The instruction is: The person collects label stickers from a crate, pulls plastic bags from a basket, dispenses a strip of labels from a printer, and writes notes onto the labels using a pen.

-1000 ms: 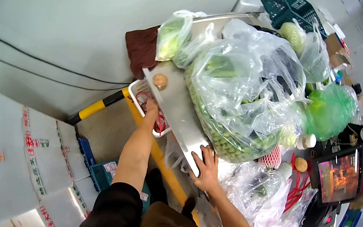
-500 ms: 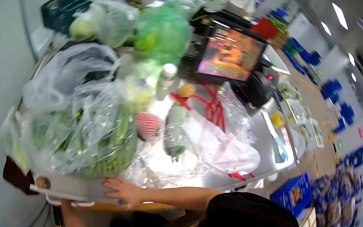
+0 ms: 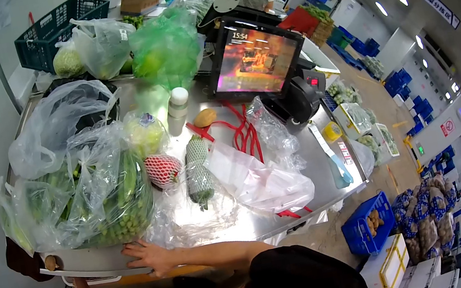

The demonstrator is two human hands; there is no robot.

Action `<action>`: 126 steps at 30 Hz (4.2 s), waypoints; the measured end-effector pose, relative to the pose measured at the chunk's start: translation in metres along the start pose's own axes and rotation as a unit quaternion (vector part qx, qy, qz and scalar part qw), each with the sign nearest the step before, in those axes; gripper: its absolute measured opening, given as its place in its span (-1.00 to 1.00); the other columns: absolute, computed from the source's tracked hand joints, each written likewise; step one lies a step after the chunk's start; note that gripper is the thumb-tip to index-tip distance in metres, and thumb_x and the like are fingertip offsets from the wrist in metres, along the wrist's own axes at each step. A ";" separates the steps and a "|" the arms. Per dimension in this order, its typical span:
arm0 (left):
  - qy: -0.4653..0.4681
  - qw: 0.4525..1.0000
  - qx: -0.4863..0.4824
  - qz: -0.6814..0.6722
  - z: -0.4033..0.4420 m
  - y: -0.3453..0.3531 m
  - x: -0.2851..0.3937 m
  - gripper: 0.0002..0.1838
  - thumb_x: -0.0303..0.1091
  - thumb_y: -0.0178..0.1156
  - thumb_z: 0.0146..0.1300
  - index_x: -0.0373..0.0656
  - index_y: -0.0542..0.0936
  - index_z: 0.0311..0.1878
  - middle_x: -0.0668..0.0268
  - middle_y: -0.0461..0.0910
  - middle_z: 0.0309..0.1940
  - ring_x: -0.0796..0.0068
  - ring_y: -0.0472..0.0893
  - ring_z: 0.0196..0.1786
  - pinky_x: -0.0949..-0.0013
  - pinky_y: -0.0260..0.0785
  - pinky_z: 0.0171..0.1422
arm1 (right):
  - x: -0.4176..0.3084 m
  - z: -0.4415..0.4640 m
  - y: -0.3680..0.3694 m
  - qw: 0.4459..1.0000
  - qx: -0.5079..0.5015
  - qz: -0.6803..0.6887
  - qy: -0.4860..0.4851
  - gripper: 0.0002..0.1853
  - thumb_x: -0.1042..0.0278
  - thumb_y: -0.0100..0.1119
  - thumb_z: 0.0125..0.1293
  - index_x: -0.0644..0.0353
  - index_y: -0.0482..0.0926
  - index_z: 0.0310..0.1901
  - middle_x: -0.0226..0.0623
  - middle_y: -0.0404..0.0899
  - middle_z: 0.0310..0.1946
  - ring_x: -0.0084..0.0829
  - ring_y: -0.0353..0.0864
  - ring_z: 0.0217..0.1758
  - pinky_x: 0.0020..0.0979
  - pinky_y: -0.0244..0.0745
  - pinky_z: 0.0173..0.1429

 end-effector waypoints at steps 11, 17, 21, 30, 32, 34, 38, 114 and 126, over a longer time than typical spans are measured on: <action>0.030 0.997 0.010 0.076 -0.005 0.002 0.010 -0.44 -0.05 -0.03 0.33 -0.35 0.46 0.17 -0.13 0.54 0.06 -0.08 0.55 0.10 0.06 0.42 0.11 | 0.218 -0.310 -0.339 0.668 0.393 -0.272 0.571 -0.80 0.33 0.14 0.12 0.28 0.64 -0.31 0.14 0.60 -0.31 0.13 0.60 -0.24 0.00 0.48 -0.14; 0.032 0.994 0.025 0.105 -0.001 -0.001 0.009 -0.43 -0.04 -0.03 0.33 -0.36 0.46 0.18 -0.13 0.54 0.05 -0.07 0.56 0.09 0.06 0.42 0.10 | 0.282 -0.433 -0.277 0.578 0.282 -0.177 0.745 -0.63 0.20 0.25 0.08 0.37 0.64 -0.20 0.17 0.62 -0.16 0.09 0.61 -0.02 -0.04 0.51 0.06; 0.039 0.990 0.027 0.137 -0.001 0.003 0.008 -0.42 -0.03 -0.03 0.33 -0.36 0.46 0.18 -0.13 0.55 0.05 -0.07 0.56 0.08 0.07 0.43 0.09 | 0.292 -0.450 -0.267 0.559 0.293 -0.156 0.760 -0.63 0.21 0.29 0.04 0.37 0.66 -0.22 0.17 0.63 -0.19 0.06 0.63 -0.03 -0.07 0.50 0.10; 0.038 0.983 0.036 0.177 -0.006 0.007 0.003 -0.41 -0.02 -0.03 0.34 -0.38 0.46 0.19 -0.13 0.55 0.05 -0.07 0.57 0.07 0.08 0.43 0.08 | 0.257 -0.413 -0.430 0.660 0.571 0.017 0.487 -0.89 0.50 0.07 0.19 0.29 0.53 -0.46 -0.23 0.56 -0.58 -0.39 0.53 -0.56 -0.36 0.43 -0.47; 0.041 0.982 0.037 0.180 -0.003 0.007 0.006 -0.40 -0.02 -0.03 0.34 -0.38 0.46 0.19 -0.13 0.55 0.05 -0.06 0.57 0.06 0.08 0.43 0.08 | 0.199 -0.375 -0.493 0.615 0.688 0.210 0.323 -0.94 0.55 -0.02 0.26 0.27 0.45 -0.36 -0.25 0.48 -0.56 -0.34 0.53 -0.54 -0.30 0.55 -0.43; 0.038 0.981 0.041 0.186 0.000 0.007 0.004 -0.40 -0.01 -0.03 0.34 -0.39 0.46 0.19 -0.13 0.55 0.05 -0.06 0.57 0.06 0.08 0.43 0.08 | 0.154 -0.362 -0.562 0.636 0.698 0.194 0.265 -0.94 0.52 0.00 0.30 0.31 0.44 -0.28 -0.21 0.50 -0.50 -0.31 0.54 -0.51 -0.24 0.58 -0.36; 0.038 0.980 0.046 0.191 -0.006 0.008 0.003 -0.39 -0.01 -0.03 0.34 -0.39 0.45 0.20 -0.13 0.55 0.04 -0.06 0.58 0.05 0.08 0.43 0.07 | 0.083 -0.347 -0.672 0.685 0.689 0.162 0.174 -0.92 0.43 0.02 0.40 0.25 0.40 -0.19 -0.23 0.49 -0.42 -0.31 0.53 -0.40 -0.20 0.52 -0.20; 0.044 0.795 -0.410 -0.445 -0.878 0.067 0.230 -0.79 -0.27 0.06 0.42 -0.20 0.51 -0.05 0.42 0.43 -0.54 0.73 0.30 -0.63 0.62 0.07 -0.63 | 0.058 -0.500 -0.332 0.944 0.305 -0.115 0.041 -0.58 0.61 0.16 0.04 0.25 0.47 0.01 -0.11 0.48 -0.21 -0.09 0.48 -0.17 -0.18 0.36 -0.07; 0.025 0.691 -0.673 -0.263 -1.201 0.194 0.248 -0.78 -0.28 0.02 0.44 -0.22 0.46 -0.01 0.37 0.47 -0.49 0.67 0.35 -0.58 0.60 0.12 -0.55 | 0.033 -0.780 -0.415 0.868 0.471 -0.026 0.153 -0.63 0.74 0.13 0.12 0.35 0.51 0.00 -0.07 0.60 -0.24 -0.16 0.63 -0.24 -0.31 0.53 -0.15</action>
Point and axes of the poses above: each hand's wrist, its own z-axis towards the middle knuckle, its own y-axis out of the palm, x = y × z, the point moved 10 cm from there along z, towards the middle knuckle
